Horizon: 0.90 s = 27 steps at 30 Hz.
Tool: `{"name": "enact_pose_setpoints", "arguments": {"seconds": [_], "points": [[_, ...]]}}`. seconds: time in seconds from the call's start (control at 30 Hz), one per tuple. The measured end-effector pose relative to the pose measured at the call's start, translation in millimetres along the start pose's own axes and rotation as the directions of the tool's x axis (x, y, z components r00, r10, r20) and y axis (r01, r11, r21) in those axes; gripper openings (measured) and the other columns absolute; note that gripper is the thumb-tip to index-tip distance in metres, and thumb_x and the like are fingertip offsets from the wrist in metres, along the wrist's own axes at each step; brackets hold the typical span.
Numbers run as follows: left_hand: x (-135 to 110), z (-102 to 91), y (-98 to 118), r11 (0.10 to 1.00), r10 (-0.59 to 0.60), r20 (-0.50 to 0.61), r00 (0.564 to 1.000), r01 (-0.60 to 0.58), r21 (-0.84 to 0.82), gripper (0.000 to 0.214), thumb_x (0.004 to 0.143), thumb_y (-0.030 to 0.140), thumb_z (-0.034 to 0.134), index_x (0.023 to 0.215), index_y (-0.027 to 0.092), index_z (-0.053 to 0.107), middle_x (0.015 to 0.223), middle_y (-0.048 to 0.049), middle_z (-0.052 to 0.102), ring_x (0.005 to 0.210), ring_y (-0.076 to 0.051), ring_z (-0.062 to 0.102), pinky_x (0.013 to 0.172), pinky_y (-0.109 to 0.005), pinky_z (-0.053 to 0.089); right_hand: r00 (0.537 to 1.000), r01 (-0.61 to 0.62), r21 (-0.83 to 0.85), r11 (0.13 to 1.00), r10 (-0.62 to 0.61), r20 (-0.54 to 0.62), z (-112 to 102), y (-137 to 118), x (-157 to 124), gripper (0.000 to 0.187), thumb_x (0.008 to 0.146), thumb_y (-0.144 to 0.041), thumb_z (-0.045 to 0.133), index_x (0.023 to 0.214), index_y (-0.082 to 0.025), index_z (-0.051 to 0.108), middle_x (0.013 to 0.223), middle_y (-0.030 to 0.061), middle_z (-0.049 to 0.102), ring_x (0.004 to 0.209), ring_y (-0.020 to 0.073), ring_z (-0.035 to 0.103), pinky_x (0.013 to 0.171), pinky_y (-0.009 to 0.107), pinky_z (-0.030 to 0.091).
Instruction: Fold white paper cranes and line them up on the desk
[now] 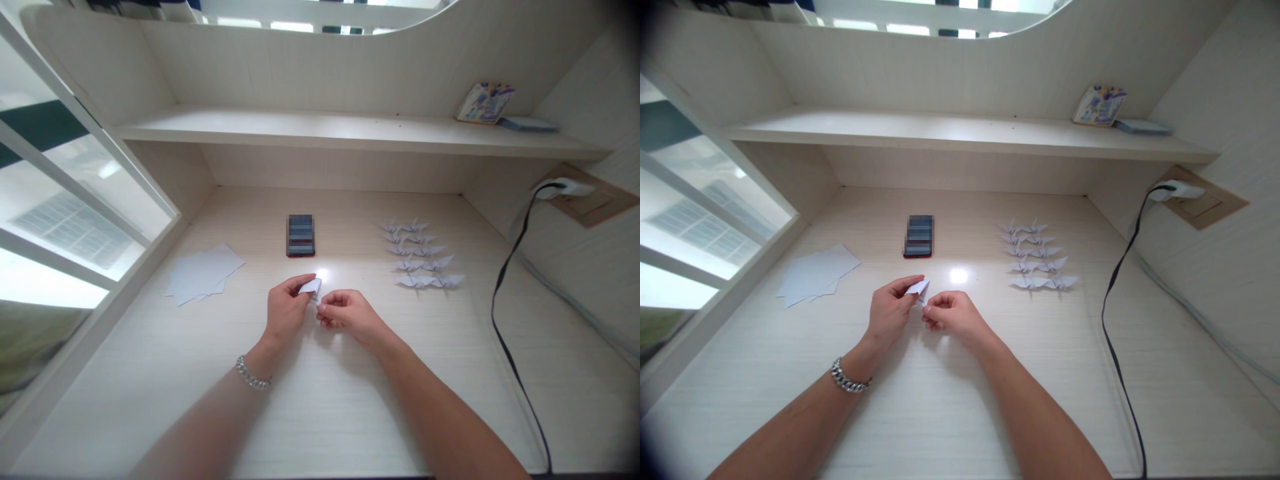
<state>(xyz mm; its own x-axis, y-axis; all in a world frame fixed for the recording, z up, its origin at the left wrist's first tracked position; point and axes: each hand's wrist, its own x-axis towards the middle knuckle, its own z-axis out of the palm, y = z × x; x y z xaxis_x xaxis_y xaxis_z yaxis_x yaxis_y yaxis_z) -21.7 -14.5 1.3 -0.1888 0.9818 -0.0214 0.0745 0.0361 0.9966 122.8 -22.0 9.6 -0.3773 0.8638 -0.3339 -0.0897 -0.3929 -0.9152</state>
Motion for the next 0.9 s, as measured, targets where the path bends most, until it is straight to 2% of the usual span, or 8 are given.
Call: {"name": "enact_pose_setpoints", "arguments": {"seconds": [0.13,0.23,0.33,0.5,0.67,0.9], "points": [[2.0,-0.8,-2.5,0.998,-0.031,-0.001,1.0,0.031,-0.059,0.035,0.062,0.008,0.058,0.095,0.015,0.069,0.093,-0.0076,0.07,0.079,-0.017,0.063,0.068,-0.025,0.048,0.998,-0.045,0.043,0.998,0.043,0.044,-3.0,-2.5,-1.0,0.02,0.06,-0.026,0.072,0.072,-0.013,0.062,0.065,0.0035,0.064,0.057,0.0116,0.058,0.055,0.022,0.044],[2.3,-0.5,-4.7,0.995,-0.034,0.001,0.999,0.034,-0.089,0.035,0.063,0.009,0.058,0.095,0.015,0.068,0.094,-0.008,0.069,0.078,-0.017,0.063,0.068,-0.025,0.048,0.998,-0.065,0.07,0.995,0.065,0.002,-3.2,-2.8,0.7,0.023,0.065,-0.033,0.069,0.076,-0.014,0.062,0.07,0.0058,0.066,0.058,0.0117,0.059,0.056,0.024,0.045],[1.5,0.4,-5.7,0.995,-0.028,0.036,0.999,0.032,-0.093,0.035,0.063,0.009,0.058,0.095,0.015,0.068,0.095,-0.0083,0.069,0.08,-0.017,0.063,0.069,-0.025,0.048,0.999,-0.02,0.036,0.999,0.021,-0.034,-1.4,-0.5,3.2,0.026,0.071,-0.039,0.064,0.075,-0.014,0.061,0.07,0.0056,0.065,0.057,0.011,0.058,0.055,0.023,0.045],[1.4,1.5,-8.2,0.995,-0.039,0.052,0.998,0.043,-0.095,0.034,0.062,0.009,0.059,0.094,0.015,0.069,0.094,-0.0088,0.069,0.08,-0.018,0.063,0.069,-0.026,0.048,0.997,0.065,-0.065,0.996,-0.068,-0.041,0.5,4.1,5.4,0.024,0.07,-0.038,0.065,0.07,-0.014,0.06,0.062,0.0025,0.063,0.052,0.0102,0.055,0.051,0.022,0.043],[2.9,0.8,-10.0,0.994,-0.037,0.051,0.998,0.042,-0.104,0.034,0.063,0.009,0.059,0.095,0.015,0.068,0.094,-0.0088,0.069,0.08,-0.017,0.063,0.069,-0.026,0.048,0.997,0.065,-0.075,0.995,-0.068,-0.029,0.2,3.0,4.7,0.021,0.067,-0.034,0.067,0.07,-0.014,0.061,0.062,0.0023,0.063,0.054,0.0112,0.056,0.052,0.023,0.044],[2.2,2.0,-11.5,0.983,-0.069,0.11,0.992,0.086,-0.163,0.034,0.062,0.012,0.062,0.096,0.014,0.068,0.09,-0.0093,0.07,0.077,-0.018,0.063,0.065,-0.025,0.048,0.993,0.098,-0.089,0.991,-0.103,-0.054,-2.2,4.7,6.3,0.027,0.071,-0.041,0.063,0.067,-0.015,0.058,0.06,0.0017,0.062,0.051,0.0096,0.055,0.05,0.022,0.043]]}}
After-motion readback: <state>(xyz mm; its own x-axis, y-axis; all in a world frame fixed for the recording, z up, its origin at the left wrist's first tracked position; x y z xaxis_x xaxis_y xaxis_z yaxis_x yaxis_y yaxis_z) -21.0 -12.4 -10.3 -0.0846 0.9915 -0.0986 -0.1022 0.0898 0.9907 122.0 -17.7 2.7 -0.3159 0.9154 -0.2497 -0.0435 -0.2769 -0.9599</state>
